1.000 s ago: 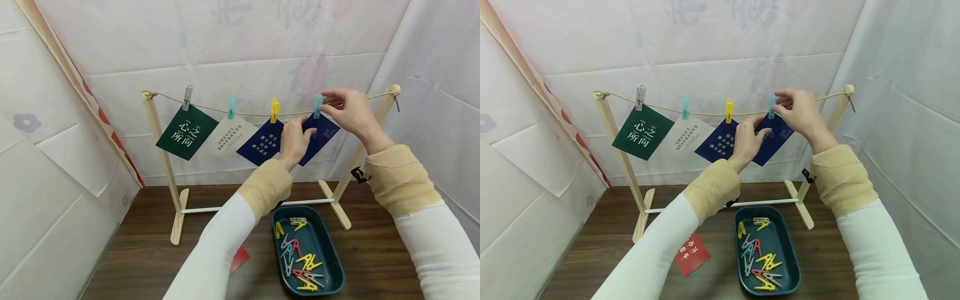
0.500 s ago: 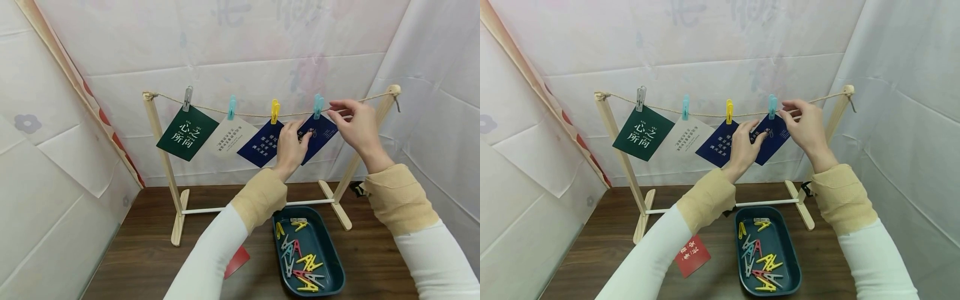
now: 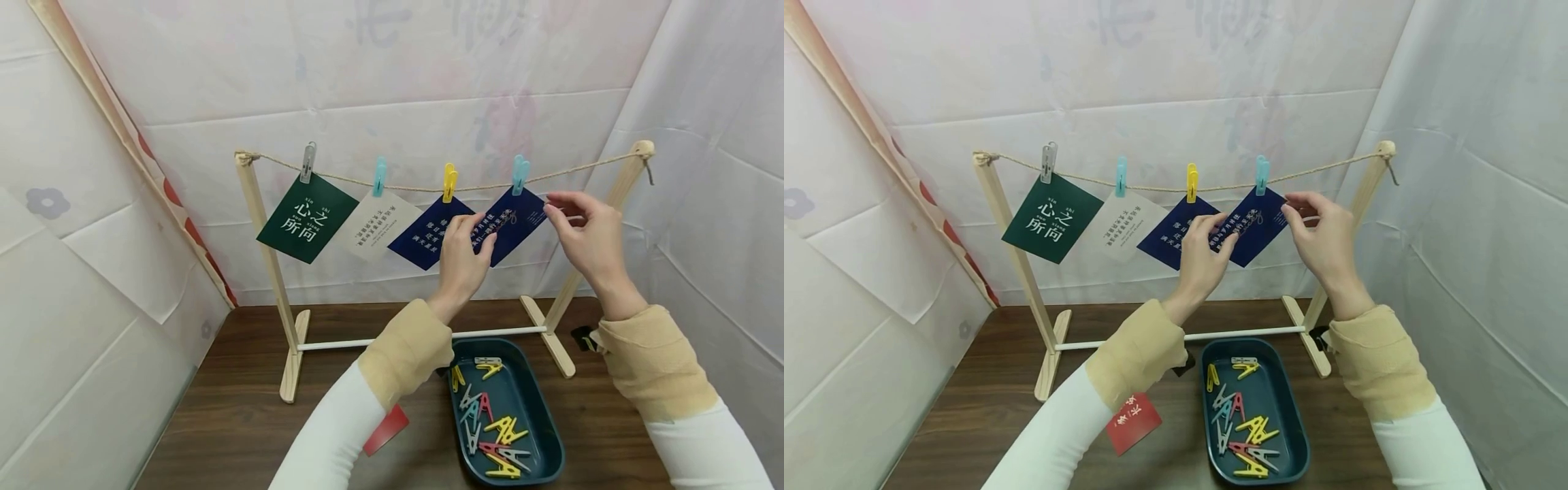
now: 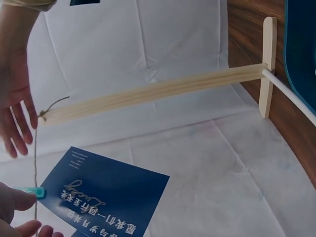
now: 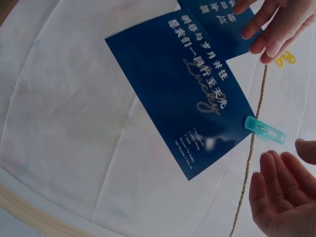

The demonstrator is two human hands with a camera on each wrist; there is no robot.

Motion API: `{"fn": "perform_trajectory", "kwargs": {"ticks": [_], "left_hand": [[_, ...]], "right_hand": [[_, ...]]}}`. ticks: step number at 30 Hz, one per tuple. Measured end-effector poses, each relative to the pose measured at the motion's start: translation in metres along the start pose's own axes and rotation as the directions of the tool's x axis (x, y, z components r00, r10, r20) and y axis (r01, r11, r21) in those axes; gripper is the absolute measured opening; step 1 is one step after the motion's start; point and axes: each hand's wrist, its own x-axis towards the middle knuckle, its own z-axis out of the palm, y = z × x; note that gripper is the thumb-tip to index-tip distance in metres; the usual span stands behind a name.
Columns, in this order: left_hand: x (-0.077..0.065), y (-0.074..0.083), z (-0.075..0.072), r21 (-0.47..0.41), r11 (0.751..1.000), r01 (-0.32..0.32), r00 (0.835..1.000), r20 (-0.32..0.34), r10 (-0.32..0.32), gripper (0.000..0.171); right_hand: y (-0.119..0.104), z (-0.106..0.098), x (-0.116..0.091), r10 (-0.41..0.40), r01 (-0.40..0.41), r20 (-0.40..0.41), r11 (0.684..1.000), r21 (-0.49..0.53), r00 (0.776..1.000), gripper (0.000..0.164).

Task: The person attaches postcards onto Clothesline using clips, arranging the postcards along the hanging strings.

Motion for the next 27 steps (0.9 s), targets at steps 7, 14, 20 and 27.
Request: {"fn": "perform_trajectory", "kwargs": {"ticks": [7, 14, 20, 27], "left_hand": [[-0.012, -0.007, -0.006, -0.024, 1.0, 0.011, 1.0, -0.024, -0.012, 0.03], [-0.028, -0.016, -0.013, -0.091, 0.995, 0.048, 0.998, -0.03, -0.051, 0.027], [-0.044, -0.022, -0.018, -0.16, 0.981, 0.113, 0.993, -0.018, -0.118, 0.026], [-0.062, -0.028, -0.025, -0.192, 0.965, 0.179, 0.982, -0.019, -0.186, 0.024]], "right_hand": [[0.004, 0.002, -0.016, -0.033, 0.033, -0.008, 0.999, 0.029, 0.999, 0.02], [0.008, 0.005, -0.035, -0.041, 0.041, 0.004, 0.998, 0.042, 0.999, 0.019], [0.011, 0.01, -0.05, -0.048, 0.047, 0.021, 0.998, 0.048, 0.999, 0.017], [0.018, 0.017, -0.069, -0.045, 0.042, 0.065, 0.998, 0.053, 0.997, 0.015]]}}
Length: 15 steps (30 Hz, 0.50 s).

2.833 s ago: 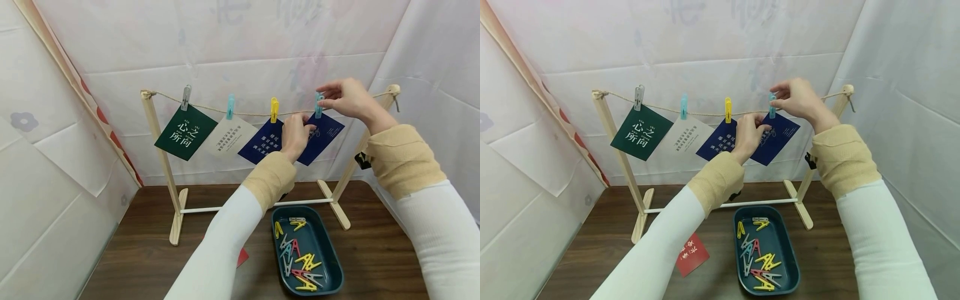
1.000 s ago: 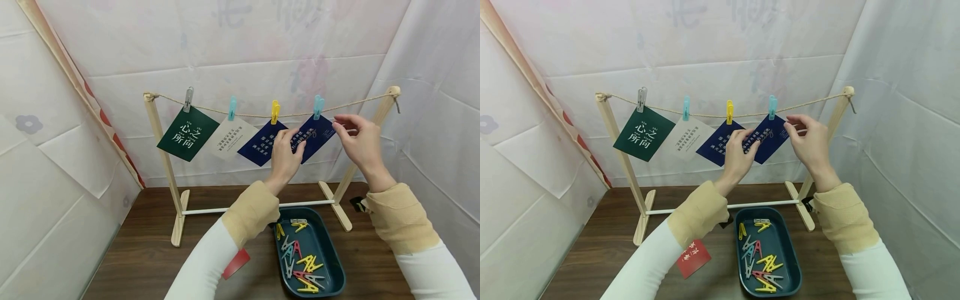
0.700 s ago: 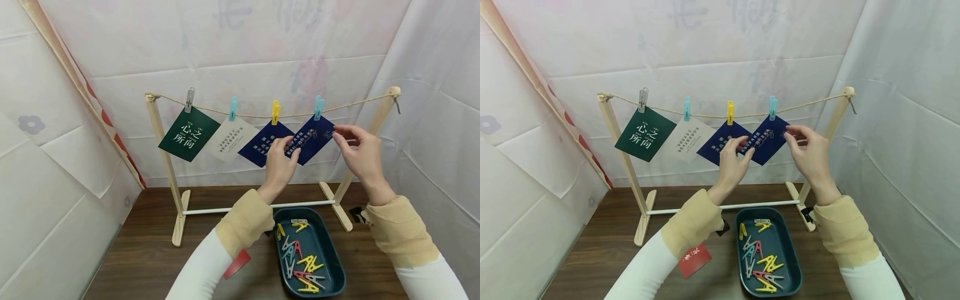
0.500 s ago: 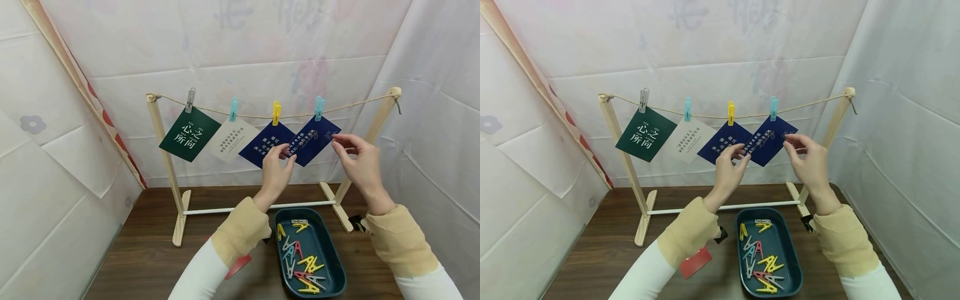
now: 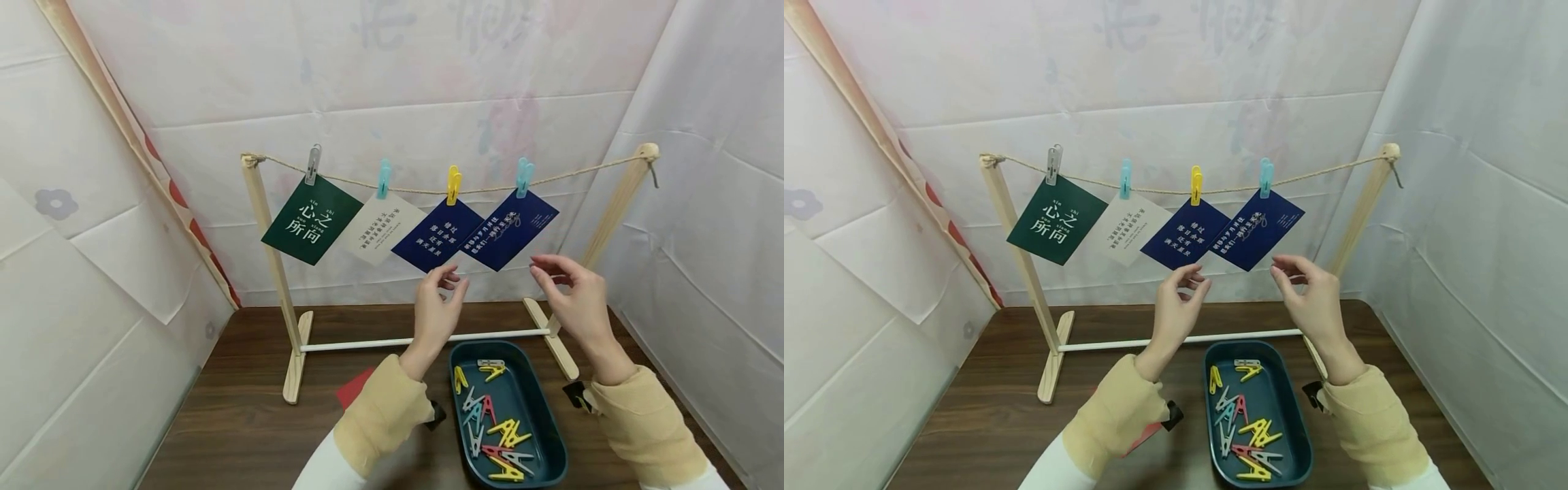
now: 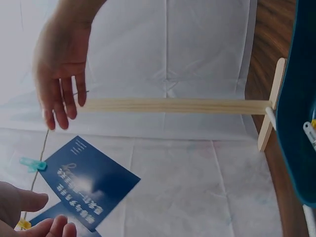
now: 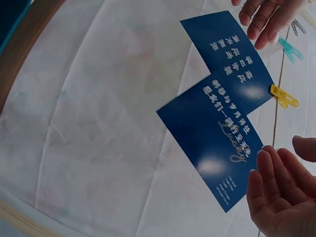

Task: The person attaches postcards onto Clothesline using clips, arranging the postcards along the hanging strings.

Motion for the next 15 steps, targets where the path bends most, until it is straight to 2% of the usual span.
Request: {"fn": "perform_trajectory", "kwargs": {"ticks": [5, 9, 15], "left_hand": [[-0.012, -0.009, -0.002, -0.018, 0.999, 0.04, 0.999, -0.009, -0.04, 0.022], [-0.023, -0.015, -0.003, -0.007, 0.997, 0.071, 0.997, -0.018, -0.071, 0.021], [-0.039, -0.024, -0.002, -0.047, 0.991, 0.128, 0.992, 0.01, -0.128, 0.019]], "right_hand": [[0.006, 0.005, -0.013, 0.047, -0.047, 0.039, 0.999, -0.007, 0.998, 0.015], [0.011, 0.01, -0.023, 0.055, -0.054, 0.061, 0.998, -0.021, 0.997, 0.015], [0.022, 0.018, -0.04, 0.093, -0.088, 0.122, 0.995, -0.044, 0.988, 0.017]]}}
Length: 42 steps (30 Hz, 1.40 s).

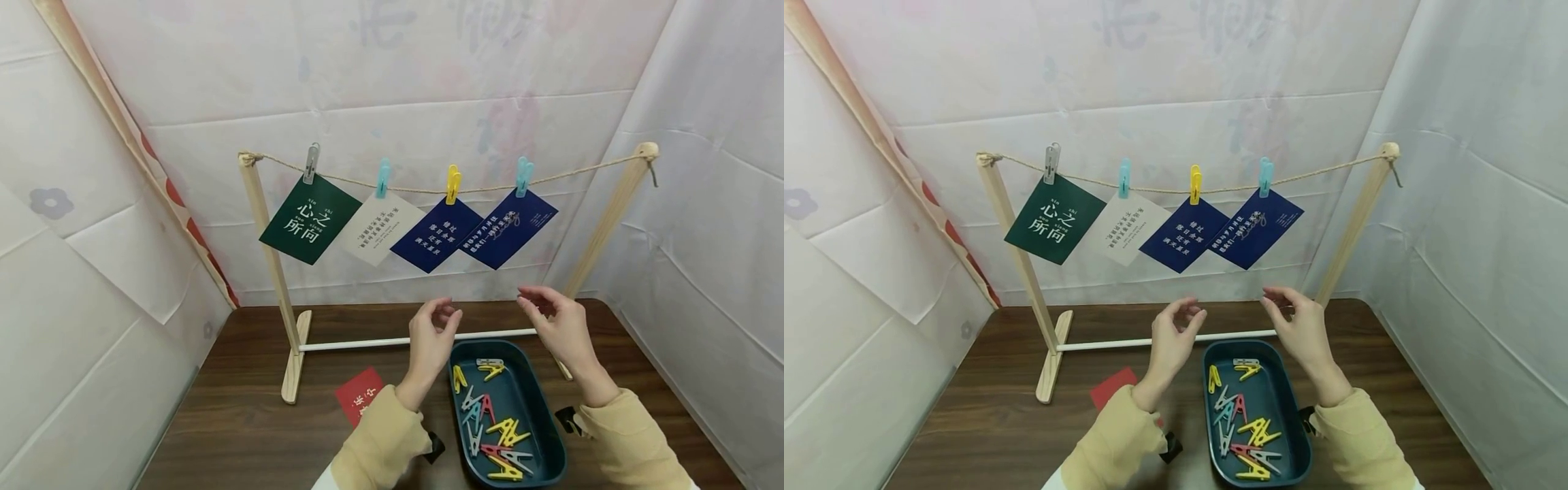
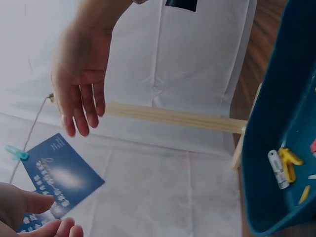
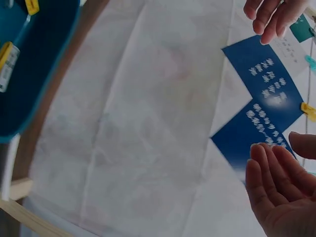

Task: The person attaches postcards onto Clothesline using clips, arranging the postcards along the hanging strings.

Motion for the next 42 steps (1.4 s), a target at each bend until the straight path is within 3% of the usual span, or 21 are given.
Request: {"fn": "perform_trajectory", "kwargs": {"ticks": [13, 20, 27, 33, 42], "left_hand": [[-0.03, -0.035, 0.002, 0.096, 0.991, 0.089, 0.994, 0.057, -0.095, 0.018], [-0.043, -0.05, 0.0, 0.15, 0.976, 0.155, 0.977, 0.121, -0.174, 0.021], [-0.055, -0.062, 0.001, 0.203, 0.958, 0.204, 0.963, 0.136, -0.234, 0.025], [-0.067, -0.071, 0.003, 0.226, 0.951, 0.211, 0.956, 0.155, -0.249, 0.029], [-0.082, -0.079, 0.009, 0.272, 0.918, 0.287, 0.912, 0.217, -0.349, 0.038]], "right_hand": [[0.028, 0.02, -0.023, 0.126, -0.126, 0.154, 0.992, -0.012, 0.98, 0.022], [0.041, 0.03, -0.029, 0.235, -0.245, 0.244, 0.969, 0.012, 0.941, 0.027], [0.053, 0.042, -0.033, 0.273, -0.298, 0.278, 0.953, 0.05, 0.921, 0.024], [0.061, 0.05, -0.035, 0.37, -0.384, 0.318, 0.923, -0.023, 0.873, 0.029], [0.074, 0.059, -0.04, 0.403, -0.395, 0.367, 0.913, -0.101, 0.838, 0.03]]}}
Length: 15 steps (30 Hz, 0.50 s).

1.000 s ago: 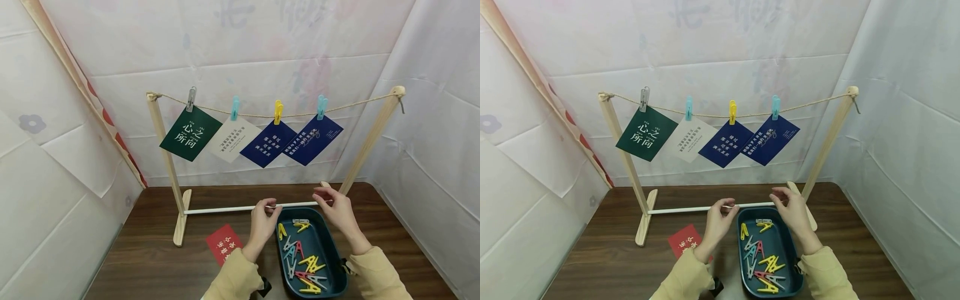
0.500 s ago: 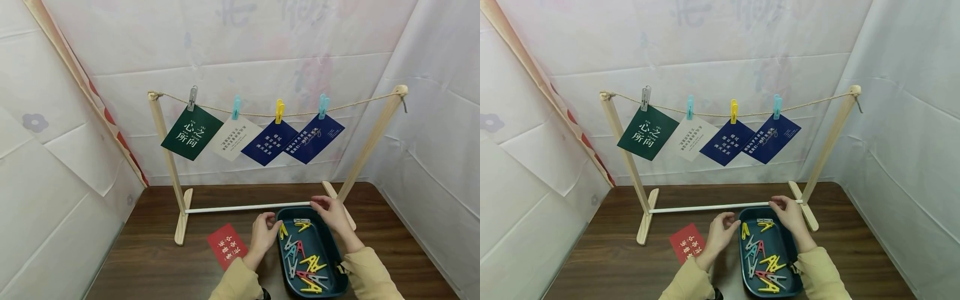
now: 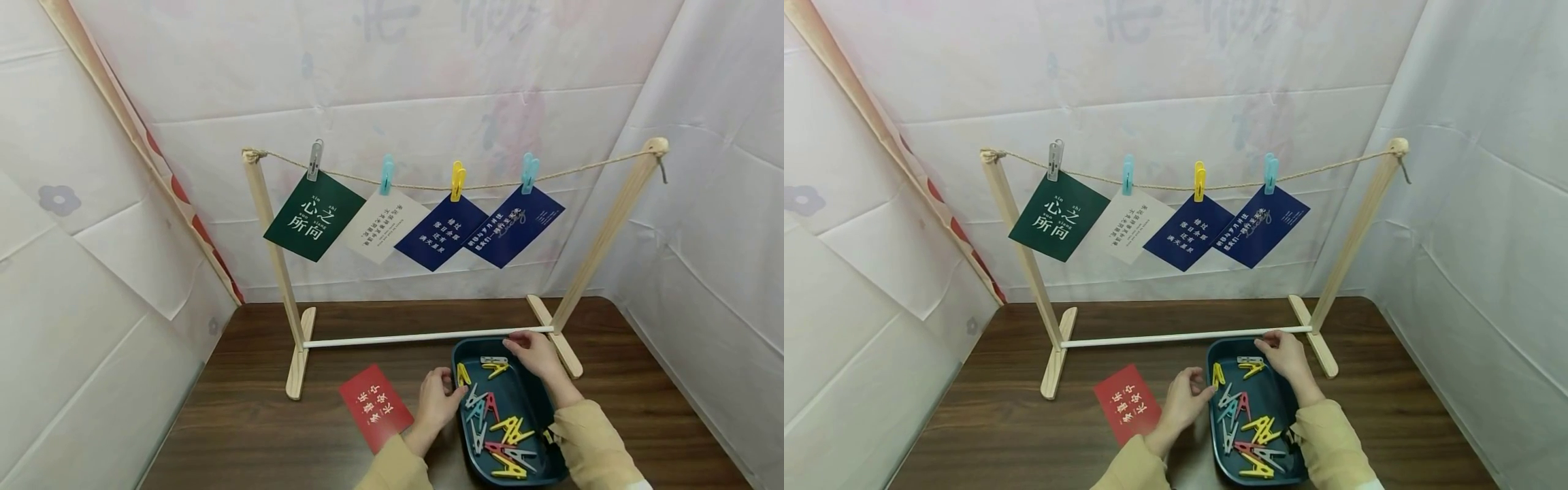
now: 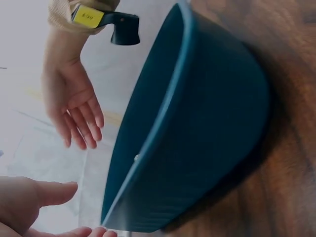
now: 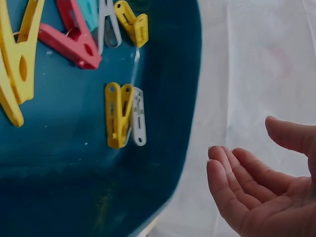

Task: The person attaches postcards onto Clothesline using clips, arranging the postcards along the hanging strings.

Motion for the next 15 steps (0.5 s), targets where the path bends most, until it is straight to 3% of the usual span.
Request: {"fn": "perform_trajectory", "kwargs": {"ticks": [7, 15], "left_hand": [[-0.008, -0.003, 0.007, 0.004, 1.0, 0.024, 0.999, 0.025, -0.024, 0.038], [-0.011, -0.006, 0.014, 0.014, 0.997, 0.077, 0.995, 0.056, -0.078, 0.034]], "right_hand": [[0.008, 0.004, 0.006, 0.112, -0.11, 0.119, 0.994, -0.023, 0.987, 0.039], [0.013, 0.01, 0.014, 0.207, -0.189, 0.172, 0.975, -0.115, 0.963, 0.043]]}}
